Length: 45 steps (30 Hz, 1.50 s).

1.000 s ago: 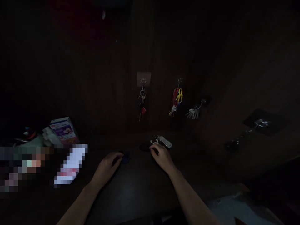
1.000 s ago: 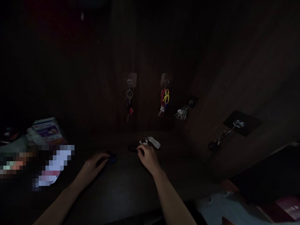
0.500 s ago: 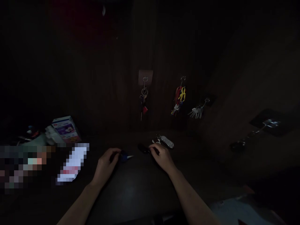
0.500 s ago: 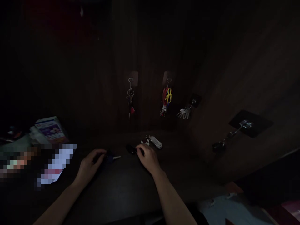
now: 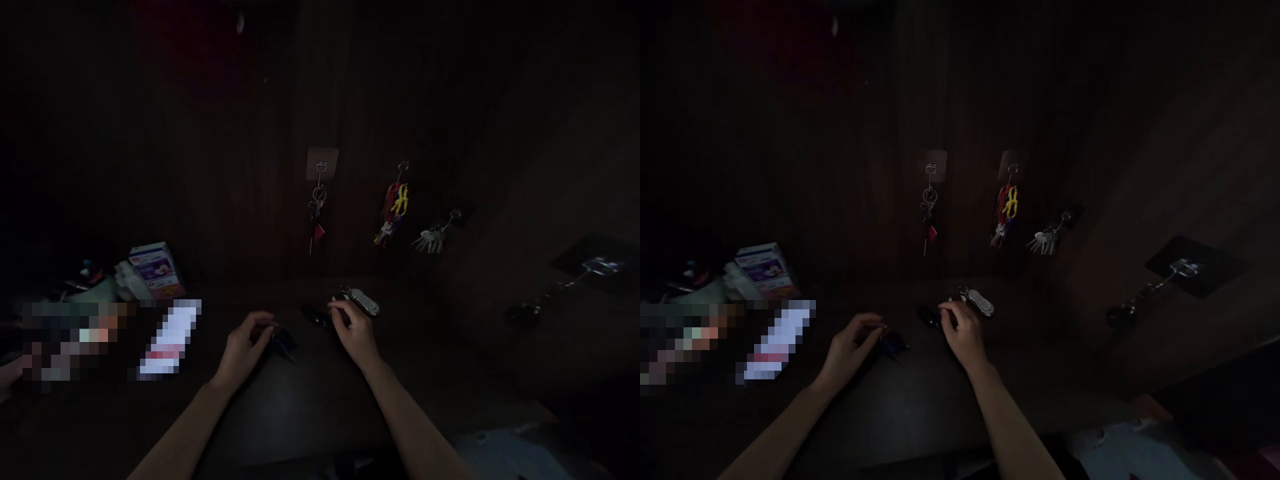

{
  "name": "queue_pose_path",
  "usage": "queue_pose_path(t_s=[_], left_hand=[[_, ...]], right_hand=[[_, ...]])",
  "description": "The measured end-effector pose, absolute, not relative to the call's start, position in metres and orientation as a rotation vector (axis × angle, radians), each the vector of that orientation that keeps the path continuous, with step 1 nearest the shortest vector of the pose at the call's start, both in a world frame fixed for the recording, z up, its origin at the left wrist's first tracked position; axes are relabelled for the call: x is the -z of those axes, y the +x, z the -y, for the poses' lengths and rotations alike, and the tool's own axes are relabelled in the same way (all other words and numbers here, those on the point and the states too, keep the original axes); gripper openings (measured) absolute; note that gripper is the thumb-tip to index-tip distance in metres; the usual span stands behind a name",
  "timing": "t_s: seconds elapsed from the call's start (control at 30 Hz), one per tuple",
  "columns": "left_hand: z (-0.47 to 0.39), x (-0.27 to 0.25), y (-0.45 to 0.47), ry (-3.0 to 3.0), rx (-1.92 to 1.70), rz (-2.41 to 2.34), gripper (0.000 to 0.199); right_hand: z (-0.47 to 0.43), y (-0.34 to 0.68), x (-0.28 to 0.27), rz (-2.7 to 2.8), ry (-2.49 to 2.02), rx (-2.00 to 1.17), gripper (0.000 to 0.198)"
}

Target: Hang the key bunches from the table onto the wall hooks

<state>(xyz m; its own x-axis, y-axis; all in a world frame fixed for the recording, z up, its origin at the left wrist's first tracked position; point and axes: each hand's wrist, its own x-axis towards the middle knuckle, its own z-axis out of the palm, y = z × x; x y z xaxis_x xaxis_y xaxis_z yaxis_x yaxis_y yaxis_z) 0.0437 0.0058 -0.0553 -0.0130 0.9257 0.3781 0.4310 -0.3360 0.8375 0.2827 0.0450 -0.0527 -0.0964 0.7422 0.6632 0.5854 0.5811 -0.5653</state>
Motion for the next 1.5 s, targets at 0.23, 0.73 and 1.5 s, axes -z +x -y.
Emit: queue_pose_path(t_s=[0.23, 0.73, 1.5], left_hand=[[-0.007, 0.055, 0.045, 1.627, -1.354, -1.379, 0.019], [-0.014, 0.06, 0.038, 1.697, -1.365, -1.531, 0.02], [-0.011, 0.058, 0.04, 1.727, -1.279, -1.428, 0.016]], right_hand=[[-0.025, 0.243, 0.043, 2.17, -0.95, -0.372, 0.019], [-0.043, 0.276, 0.059, 2.007, -1.243, -0.099, 0.018], [-0.034, 0.229, 0.036, 1.532, -0.974, -1.047, 0.017]])
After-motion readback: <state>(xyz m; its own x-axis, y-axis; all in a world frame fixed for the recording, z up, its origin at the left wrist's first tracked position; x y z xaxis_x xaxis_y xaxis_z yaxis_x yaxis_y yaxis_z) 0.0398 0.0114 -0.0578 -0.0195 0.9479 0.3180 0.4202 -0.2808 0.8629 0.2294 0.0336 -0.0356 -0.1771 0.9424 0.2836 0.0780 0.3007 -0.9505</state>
